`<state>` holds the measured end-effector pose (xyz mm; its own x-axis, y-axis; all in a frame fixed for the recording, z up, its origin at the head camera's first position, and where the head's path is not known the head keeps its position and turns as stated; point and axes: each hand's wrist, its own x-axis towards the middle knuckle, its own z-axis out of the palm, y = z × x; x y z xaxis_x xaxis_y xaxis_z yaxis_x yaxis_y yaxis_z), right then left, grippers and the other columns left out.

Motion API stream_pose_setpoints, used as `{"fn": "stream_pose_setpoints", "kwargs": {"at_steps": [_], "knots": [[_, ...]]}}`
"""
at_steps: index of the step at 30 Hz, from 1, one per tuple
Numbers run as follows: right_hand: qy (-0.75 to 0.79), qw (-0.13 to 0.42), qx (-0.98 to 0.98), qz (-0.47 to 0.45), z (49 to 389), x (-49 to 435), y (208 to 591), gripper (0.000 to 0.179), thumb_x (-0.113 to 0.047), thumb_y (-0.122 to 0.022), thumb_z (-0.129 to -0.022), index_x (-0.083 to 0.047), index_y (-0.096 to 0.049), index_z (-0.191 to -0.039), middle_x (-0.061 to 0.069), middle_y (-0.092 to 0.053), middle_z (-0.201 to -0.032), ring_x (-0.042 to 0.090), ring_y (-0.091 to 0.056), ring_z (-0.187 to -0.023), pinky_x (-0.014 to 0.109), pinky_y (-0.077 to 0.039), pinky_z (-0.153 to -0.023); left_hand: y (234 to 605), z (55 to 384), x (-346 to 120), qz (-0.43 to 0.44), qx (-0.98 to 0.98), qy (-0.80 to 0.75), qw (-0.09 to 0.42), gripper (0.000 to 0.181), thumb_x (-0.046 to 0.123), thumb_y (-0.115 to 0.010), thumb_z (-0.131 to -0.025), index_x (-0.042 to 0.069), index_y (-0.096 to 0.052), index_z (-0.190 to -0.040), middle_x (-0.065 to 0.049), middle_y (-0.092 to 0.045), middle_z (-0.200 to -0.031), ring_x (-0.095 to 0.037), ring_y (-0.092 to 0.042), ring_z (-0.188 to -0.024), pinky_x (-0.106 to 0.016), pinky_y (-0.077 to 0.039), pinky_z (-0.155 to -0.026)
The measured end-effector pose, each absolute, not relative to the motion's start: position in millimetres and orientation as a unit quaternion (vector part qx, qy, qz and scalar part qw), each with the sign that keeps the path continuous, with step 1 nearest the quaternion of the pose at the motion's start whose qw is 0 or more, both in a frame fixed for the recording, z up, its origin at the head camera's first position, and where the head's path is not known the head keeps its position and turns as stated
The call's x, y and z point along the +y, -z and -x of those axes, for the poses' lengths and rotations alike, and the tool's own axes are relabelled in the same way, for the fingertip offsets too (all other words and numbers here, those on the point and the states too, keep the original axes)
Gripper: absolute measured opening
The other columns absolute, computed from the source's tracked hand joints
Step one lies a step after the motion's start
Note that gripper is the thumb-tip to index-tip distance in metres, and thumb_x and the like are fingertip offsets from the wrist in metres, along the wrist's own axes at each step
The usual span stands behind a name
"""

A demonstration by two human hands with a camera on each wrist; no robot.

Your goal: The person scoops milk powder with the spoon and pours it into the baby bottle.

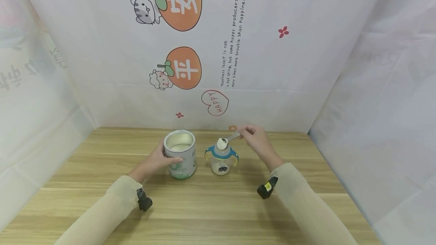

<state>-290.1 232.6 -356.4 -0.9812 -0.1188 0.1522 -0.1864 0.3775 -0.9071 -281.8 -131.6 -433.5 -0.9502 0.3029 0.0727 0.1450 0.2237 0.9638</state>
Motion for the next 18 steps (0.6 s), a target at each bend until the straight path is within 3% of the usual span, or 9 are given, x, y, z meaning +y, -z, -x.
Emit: {"fn": "stream_pose_setpoints", "kwargs": {"at_steps": [6, 13, 18], "knots": [[-0.51, 0.06, -0.852, -0.101, 287.6, 232.0, 359.0, 0.031, -0.034, -0.059, -0.103, -0.005, -0.071, -0.103, 0.008, -0.066, -0.087, 0.014, -0.042, -0.061, 0.027, -0.039, -0.058, 432.9, 282.2, -131.2, -0.143, 0.77, -0.617, 0.074, 0.104, 0.032, -0.09, -0.076, 0.029, -0.022, -0.154, -0.01, -0.043, -0.148, -0.032, -0.04, -0.137, -0.062, -0.028, -0.112], [-0.457, 0.107, -0.873, -0.133, 283.4, 226.8, 361.7, 0.036, -0.037, -0.06, -0.102, -0.003, -0.072, -0.104, 0.008, -0.07, -0.092, 0.026, -0.062, -0.089, 0.036, -0.05, -0.077, 434.6, 284.3, -132.2, -0.141, 0.76, -0.628, 0.09, 0.107, 0.034, -0.091, -0.075, 0.03, -0.02, -0.154, -0.013, -0.042, -0.15, -0.032, -0.04, -0.137, -0.062, -0.027, -0.112], [-0.431, 0.13, -0.881, -0.145, 280.9, 223.2, 363.8, 0.032, -0.036, -0.061, -0.102, -0.007, -0.073, -0.1, 0.005, -0.07, -0.088, 0.021, -0.063, -0.082, 0.032, -0.051, -0.07, 433.1, 283.8, -131.3, -0.152, 0.762, -0.624, 0.087, 0.104, 0.03, -0.089, -0.078, 0.026, -0.019, -0.154, -0.015, -0.04, -0.151, -0.035, -0.037, -0.139, -0.063, -0.025, -0.112]]}}
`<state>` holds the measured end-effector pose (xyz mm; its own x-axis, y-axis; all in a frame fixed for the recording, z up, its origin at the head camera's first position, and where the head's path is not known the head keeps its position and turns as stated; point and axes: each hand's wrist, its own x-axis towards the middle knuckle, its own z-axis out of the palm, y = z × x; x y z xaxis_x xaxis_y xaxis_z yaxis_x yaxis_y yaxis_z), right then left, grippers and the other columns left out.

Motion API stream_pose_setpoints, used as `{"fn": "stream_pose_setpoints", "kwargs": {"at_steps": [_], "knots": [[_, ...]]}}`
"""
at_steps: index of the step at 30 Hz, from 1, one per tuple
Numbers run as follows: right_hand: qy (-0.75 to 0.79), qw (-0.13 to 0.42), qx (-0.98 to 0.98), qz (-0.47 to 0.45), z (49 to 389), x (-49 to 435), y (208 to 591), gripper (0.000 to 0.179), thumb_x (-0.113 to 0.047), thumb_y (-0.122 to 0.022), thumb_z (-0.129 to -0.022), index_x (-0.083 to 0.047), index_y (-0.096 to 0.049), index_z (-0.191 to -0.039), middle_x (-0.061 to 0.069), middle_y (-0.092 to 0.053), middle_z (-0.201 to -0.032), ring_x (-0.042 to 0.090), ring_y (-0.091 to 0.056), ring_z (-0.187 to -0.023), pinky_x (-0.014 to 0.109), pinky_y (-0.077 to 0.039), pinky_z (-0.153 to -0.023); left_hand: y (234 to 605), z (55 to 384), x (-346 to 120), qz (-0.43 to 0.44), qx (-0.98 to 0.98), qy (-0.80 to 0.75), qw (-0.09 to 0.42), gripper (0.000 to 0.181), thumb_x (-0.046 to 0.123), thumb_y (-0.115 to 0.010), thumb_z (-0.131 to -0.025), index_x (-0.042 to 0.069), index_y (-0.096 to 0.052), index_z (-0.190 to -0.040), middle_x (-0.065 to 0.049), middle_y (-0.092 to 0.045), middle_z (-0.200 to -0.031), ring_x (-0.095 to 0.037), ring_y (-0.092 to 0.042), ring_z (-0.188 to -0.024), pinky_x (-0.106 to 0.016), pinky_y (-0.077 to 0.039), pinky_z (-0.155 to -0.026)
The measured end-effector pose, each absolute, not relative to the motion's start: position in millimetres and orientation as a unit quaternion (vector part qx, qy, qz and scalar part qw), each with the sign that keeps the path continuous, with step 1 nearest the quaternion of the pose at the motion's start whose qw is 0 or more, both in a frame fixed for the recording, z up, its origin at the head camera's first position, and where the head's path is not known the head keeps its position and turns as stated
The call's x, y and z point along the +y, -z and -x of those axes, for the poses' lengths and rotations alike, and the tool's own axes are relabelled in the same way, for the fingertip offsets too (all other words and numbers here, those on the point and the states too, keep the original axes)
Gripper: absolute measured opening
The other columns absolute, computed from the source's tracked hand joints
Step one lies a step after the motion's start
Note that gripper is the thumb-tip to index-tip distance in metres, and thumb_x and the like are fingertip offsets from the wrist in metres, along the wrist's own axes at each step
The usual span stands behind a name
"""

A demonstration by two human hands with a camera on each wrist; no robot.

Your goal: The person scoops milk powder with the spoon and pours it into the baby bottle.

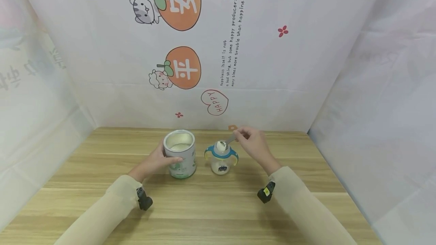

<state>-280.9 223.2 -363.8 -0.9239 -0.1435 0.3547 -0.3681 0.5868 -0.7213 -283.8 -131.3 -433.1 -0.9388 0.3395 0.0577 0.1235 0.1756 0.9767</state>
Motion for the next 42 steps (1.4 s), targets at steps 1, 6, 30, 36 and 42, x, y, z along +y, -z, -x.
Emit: {"fn": "stream_pose_setpoints", "kwargs": {"at_steps": [1, 6, 30, 36, 42], "knots": [[-0.426, 0.136, -0.882, -0.149, 280, 222, 364, 0.03, -0.035, -0.061, -0.102, -0.007, -0.073, -0.099, 0.005, -0.07, -0.087, 0.021, -0.062, -0.08, 0.031, -0.05, -0.067, 433, 283, -131, -0.153, 0.761, -0.624, 0.087, 0.104, 0.03, -0.089, -0.078, 0.026, -0.019, -0.154, -0.015, -0.04, -0.151, -0.035, -0.037, -0.139, -0.063, -0.025, -0.112], [-0.403, 0.172, -0.88, -0.182, 276, 218, 365, 0.022, -0.027, -0.064, -0.101, -0.009, -0.073, -0.095, 0.0, -0.067, -0.079, 0.019, -0.055, -0.066, 0.026, -0.043, -0.053, 432, 283, -132, -0.149, 0.755, -0.632, 0.093, 0.104, 0.03, -0.089, -0.078, 0.028, -0.019, -0.154, -0.014, -0.041, -0.15, -0.034, -0.038, -0.139, -0.063, -0.024, -0.113], [-0.197, 0.365, -0.788, -0.456, 268, 214, 381, 0.007, -0.01, -0.07, -0.093, -0.003, -0.068, -0.092, 0.001, -0.062, -0.08, 0.009, -0.056, -0.065, 0.015, -0.047, -0.054, 432, 280, -131, -0.153, 0.758, -0.629, 0.084, 0.102, 0.029, -0.089, -0.078, 0.027, -0.02, -0.153, -0.014, -0.041, -0.149, -0.034, -0.037, -0.139, -0.062, -0.025, -0.113], [-0.147, 0.398, -0.756, -0.498, 266, 213, 381, 0.022, -0.019, -0.059, -0.103, -0.003, -0.069, -0.092, 0.001, -0.059, -0.079, 0.01, -0.053, -0.066, 0.018, -0.048, -0.055, 434, 281, -131, -0.157, 0.751, -0.635, 0.084, 0.102, 0.028, -0.088, -0.079, 0.029, -0.02, -0.154, -0.014, -0.042, -0.149, -0.034, -0.039, -0.138, -0.062, -0.026, -0.112], [-0.117, 0.422, -0.727, -0.529, 262, 212, 378, 0.02, -0.014, -0.057, -0.103, -0.002, -0.07, -0.095, 0.003, -0.062, -0.08, 0.013, -0.057, -0.067, 0.021, -0.052, -0.058, 438, 283, -132, -0.155, 0.748, -0.64, 0.087, 0.101, 0.028, -0.087, -0.08, 0.03, -0.02, -0.155, -0.013, -0.041, -0.15, -0.033, -0.038, -0.138, -0.062, -0.026, -0.112]]}}
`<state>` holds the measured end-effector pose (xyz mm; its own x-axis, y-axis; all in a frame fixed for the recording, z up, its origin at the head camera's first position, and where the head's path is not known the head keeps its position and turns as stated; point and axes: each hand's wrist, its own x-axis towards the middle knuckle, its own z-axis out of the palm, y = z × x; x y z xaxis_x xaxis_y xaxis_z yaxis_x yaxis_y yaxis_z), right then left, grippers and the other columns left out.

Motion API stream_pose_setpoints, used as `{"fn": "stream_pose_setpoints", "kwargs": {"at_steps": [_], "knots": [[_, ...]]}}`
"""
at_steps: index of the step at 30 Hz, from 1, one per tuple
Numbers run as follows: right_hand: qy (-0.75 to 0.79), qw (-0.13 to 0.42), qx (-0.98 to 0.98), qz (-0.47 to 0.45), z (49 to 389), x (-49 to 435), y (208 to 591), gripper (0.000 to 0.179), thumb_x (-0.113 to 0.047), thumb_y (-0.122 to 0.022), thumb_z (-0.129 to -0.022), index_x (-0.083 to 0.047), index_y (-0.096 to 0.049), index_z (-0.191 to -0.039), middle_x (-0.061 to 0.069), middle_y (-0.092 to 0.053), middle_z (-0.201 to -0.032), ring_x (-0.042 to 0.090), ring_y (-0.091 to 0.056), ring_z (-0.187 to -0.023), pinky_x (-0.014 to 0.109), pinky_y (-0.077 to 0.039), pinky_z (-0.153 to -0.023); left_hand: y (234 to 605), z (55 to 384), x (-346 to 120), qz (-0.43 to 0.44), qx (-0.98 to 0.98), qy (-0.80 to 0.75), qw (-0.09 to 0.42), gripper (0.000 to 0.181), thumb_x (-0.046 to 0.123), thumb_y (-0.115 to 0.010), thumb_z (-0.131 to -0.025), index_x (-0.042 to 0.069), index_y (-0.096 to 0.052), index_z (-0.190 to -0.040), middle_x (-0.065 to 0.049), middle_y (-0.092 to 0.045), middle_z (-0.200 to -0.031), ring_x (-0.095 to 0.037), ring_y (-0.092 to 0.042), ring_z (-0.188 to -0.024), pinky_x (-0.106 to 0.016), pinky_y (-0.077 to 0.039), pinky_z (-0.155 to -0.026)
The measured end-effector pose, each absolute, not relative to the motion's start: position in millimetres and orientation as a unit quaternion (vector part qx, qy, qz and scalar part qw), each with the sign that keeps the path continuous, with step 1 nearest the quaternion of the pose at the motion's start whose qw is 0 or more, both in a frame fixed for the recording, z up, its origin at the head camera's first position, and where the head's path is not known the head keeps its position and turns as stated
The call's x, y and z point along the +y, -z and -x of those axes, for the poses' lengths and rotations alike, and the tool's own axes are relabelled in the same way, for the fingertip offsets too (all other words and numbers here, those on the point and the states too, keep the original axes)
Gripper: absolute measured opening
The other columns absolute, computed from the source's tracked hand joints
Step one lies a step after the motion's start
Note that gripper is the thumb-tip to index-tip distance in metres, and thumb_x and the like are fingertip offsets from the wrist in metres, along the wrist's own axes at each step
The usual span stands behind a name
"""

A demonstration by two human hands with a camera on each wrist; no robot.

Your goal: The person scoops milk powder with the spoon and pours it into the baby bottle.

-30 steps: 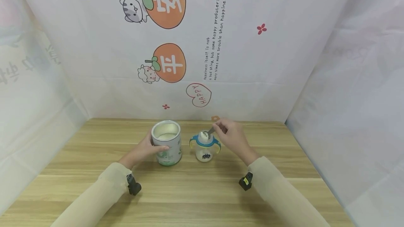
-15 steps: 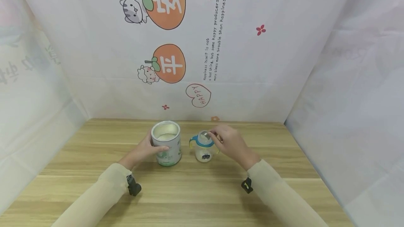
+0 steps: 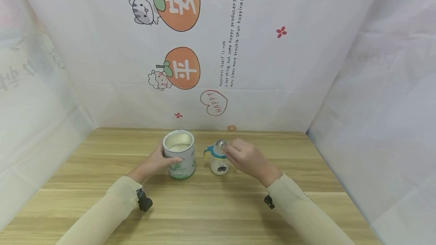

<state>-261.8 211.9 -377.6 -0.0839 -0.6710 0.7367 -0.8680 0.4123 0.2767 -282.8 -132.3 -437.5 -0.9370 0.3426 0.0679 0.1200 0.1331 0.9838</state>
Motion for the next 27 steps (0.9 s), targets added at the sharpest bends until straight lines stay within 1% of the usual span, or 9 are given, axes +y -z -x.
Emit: {"fn": "stream_pose_setpoints", "kwargs": {"at_steps": [5, 14, 19, 23, 27], "knots": [[-0.097, 0.433, -0.708, -0.549, 259.0, 211.7, 376.6, 0.025, -0.013, -0.052, -0.105, 0.0, -0.071, -0.096, 0.003, -0.063, -0.078, 0.012, -0.056, -0.063, 0.019, -0.052, -0.056, 436.9, 281.9, -132.4, -0.157, 0.75, -0.636, 0.085, 0.101, 0.028, -0.087, -0.081, 0.029, -0.019, -0.155, -0.014, -0.04, -0.15, -0.035, -0.038, -0.139, -0.062, -0.026, -0.112], [-0.088, 0.418, -0.713, -0.555, 257.5, 212.5, 375.3, 0.026, -0.013, -0.053, -0.105, 0.002, -0.072, -0.096, 0.005, -0.064, -0.078, 0.012, -0.056, -0.062, 0.017, -0.051, -0.056, 437.8, 282.9, -132.6, -0.153, 0.758, -0.629, 0.082, 0.102, 0.031, -0.088, -0.079, 0.03, -0.019, -0.155, -0.012, -0.041, -0.15, -0.033, -0.037, -0.139, -0.062, -0.026, -0.112], [-0.11, 0.419, -0.726, -0.535, 258.5, 213.7, 375.7, 0.028, -0.016, -0.052, -0.105, 0.001, -0.072, -0.096, 0.003, -0.062, -0.078, 0.011, -0.054, -0.063, 0.016, -0.049, -0.056, 438.6, 283.2, -133.1, -0.152, 0.758, -0.628, 0.083, 0.102, 0.032, -0.088, -0.079, 0.03, -0.019, -0.155, -0.012, -0.041, -0.15, -0.033, -0.038, -0.139, -0.061, -0.027, -0.112], [-0.13, 0.431, -0.735, -0.506, 260.8, 215.2, 377.6, 0.033, -0.021, -0.05, -0.107, -0.001, -0.071, -0.092, 0.002, -0.059, -0.077, 0.01, -0.051, -0.064, 0.017, -0.047, -0.054, 438.8, 283.9, -133.0, -0.151, 0.757, -0.63, 0.081, 0.101, 0.031, -0.088, -0.079, 0.029, -0.02, -0.154, -0.012, -0.041, -0.149, -0.034, -0.038, -0.139, -0.061, -0.027, -0.112], [-0.163, 0.418, -0.754, -0.479, 261.6, 218.0, 379.3, 0.031, -0.024, -0.053, -0.106, -0.003, -0.07, -0.091, 0.002, -0.062, -0.08, 0.01, -0.054, -0.066, 0.017, -0.048, -0.055, 438.6, 283.8, -133.0, -0.152, 0.756, -0.632, 0.08, 0.101, 0.031, -0.088, -0.079, 0.028, -0.02, -0.154, -0.013, -0.041, -0.15, -0.034, -0.038, -0.139, -0.061, -0.027, -0.112]]}}
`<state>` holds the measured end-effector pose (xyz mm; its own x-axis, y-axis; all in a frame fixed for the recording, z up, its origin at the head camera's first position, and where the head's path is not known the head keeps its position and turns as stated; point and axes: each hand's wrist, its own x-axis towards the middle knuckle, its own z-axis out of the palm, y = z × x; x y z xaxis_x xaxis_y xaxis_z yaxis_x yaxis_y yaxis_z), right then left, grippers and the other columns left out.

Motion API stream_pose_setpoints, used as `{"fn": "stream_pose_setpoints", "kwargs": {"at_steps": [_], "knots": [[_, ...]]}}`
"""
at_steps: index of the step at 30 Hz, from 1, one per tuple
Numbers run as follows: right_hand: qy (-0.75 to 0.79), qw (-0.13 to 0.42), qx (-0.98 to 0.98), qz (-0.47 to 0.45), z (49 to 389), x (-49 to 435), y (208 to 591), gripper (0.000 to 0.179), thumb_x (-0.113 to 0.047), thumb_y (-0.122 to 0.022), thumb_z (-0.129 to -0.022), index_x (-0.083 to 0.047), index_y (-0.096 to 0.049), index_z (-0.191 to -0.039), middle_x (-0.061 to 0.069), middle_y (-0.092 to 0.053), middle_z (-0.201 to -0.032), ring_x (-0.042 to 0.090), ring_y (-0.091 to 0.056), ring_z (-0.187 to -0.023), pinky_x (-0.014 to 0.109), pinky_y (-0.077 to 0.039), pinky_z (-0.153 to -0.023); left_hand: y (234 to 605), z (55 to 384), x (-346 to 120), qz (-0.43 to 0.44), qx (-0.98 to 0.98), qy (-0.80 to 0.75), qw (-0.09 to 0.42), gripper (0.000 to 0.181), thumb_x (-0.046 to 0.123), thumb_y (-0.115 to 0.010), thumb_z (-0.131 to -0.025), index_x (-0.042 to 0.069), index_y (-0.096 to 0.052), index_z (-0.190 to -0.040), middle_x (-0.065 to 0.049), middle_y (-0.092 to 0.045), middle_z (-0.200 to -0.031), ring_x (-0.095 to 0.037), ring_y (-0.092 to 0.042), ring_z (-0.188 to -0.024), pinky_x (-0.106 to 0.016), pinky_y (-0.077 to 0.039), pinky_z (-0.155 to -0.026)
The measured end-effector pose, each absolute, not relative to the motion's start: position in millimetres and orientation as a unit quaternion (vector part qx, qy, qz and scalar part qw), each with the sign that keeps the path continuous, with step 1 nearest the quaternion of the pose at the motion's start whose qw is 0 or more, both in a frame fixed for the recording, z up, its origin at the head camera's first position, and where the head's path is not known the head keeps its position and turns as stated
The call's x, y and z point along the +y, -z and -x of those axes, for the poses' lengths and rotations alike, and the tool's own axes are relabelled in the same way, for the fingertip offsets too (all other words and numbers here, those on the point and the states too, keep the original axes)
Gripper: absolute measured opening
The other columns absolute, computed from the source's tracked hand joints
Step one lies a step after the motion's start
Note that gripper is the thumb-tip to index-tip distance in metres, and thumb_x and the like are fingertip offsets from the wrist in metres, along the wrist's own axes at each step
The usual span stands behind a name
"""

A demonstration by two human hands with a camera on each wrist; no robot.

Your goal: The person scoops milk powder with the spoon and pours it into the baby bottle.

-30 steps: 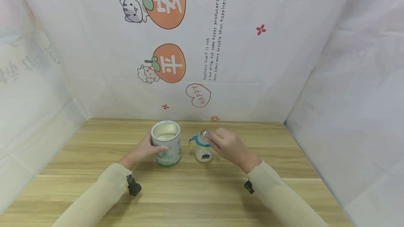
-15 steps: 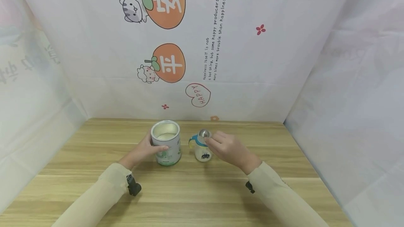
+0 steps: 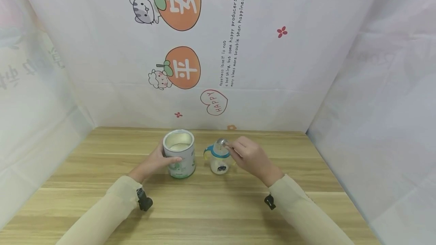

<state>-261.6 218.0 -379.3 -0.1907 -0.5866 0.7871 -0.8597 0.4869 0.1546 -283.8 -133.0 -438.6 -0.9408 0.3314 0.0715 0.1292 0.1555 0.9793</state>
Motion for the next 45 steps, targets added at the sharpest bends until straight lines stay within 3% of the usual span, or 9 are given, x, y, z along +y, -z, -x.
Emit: {"fn": "stream_pose_setpoints", "kwargs": {"at_steps": [6, 10, 17, 25, 39, 45], "knots": [[-0.204, 0.404, -0.774, -0.443, 261, 221, 380, 0.008, -0.01, -0.07, -0.094, -0.002, -0.07, -0.095, 0.003, -0.066, -0.082, 0.011, -0.057, -0.068, 0.019, -0.051, -0.058, 438, 282, -132, -0.151, 0.76, -0.628, 0.076, 0.102, 0.031, -0.088, -0.079, 0.028, -0.019, -0.155, -0.013, -0.041, -0.15, -0.034, -0.037, -0.14, -0.061, -0.027, -0.112], [-0.224, 0.404, -0.784, -0.414, 262, 221, 380, 0.01, -0.005, -0.074, -0.088, -0.002, -0.071, -0.097, 0.002, -0.065, -0.08, 0.01, -0.055, -0.065, 0.019, -0.047, -0.056, 439, 283, -133, -0.151, 0.76, -0.627, 0.075, 0.102, 0.032, -0.088, -0.079, 0.029, -0.019, -0.155, -0.013, -0.041, -0.15, -0.035, -0.037, -0.14, -0.062, -0.026, -0.112], [-0.276, 0.404, -0.791, -0.368, 263, 220, 377, 0.007, -0.006, -0.071, -0.091, -0.003, -0.071, -0.096, -0.003, -0.055, -0.072, 0.008, -0.044, -0.058, 0.015, -0.034, -0.05, 440, 285, -133, -0.157, 0.761, -0.625, 0.075, 0.102, 0.033, -0.087, -0.079, 0.031, -0.019, -0.155, -0.012, -0.041, -0.149, -0.034, -0.038, -0.139, -0.062, -0.028, -0.112], [-0.325, 0.387, -0.8, -0.322, 263, 220, 376, 0.003, -0.005, -0.071, -0.092, -0.005, -0.073, -0.094, -0.005, -0.054, -0.069, 0.006, -0.042, -0.056, 0.016, -0.033, -0.049, 440, 284, -133, -0.166, 0.758, -0.626, 0.076, 0.102, 0.033, -0.087, -0.08, 0.03, -0.018, -0.155, -0.013, -0.04, -0.15, -0.034, -0.038, -0.139, -0.061, -0.028, -0.112], [-0.478, 0.246, -0.83, -0.148, 259, 223, 369, 0.03, -0.036, -0.062, -0.101, -0.009, -0.073, -0.097, 0.004, -0.066, -0.08, 0.017, -0.046, -0.062, 0.024, -0.039, -0.051, 438, 284, -134, -0.172, 0.753, -0.63, 0.078, 0.101, 0.03, -0.087, -0.081, 0.032, -0.019, -0.155, -0.013, -0.041, -0.15, -0.035, -0.037, -0.139, -0.062, -0.027, -0.112], [-0.58, 0.161, -0.792, -0.099, 262, 224, 368, 0.044, -0.041, -0.06, -0.101, 0.002, -0.069, -0.098, 0.001, -0.054, -0.071, 0.011, -0.037, -0.056, 0.022, -0.034, -0.05, 438, 284, -134, -0.175, 0.752, -0.63, 0.078, 0.099, 0.029, -0.086, -0.082, 0.032, -0.019, -0.155, -0.014, -0.041, -0.149, -0.034, -0.038, -0.138, -0.062, -0.028, -0.111]]}}
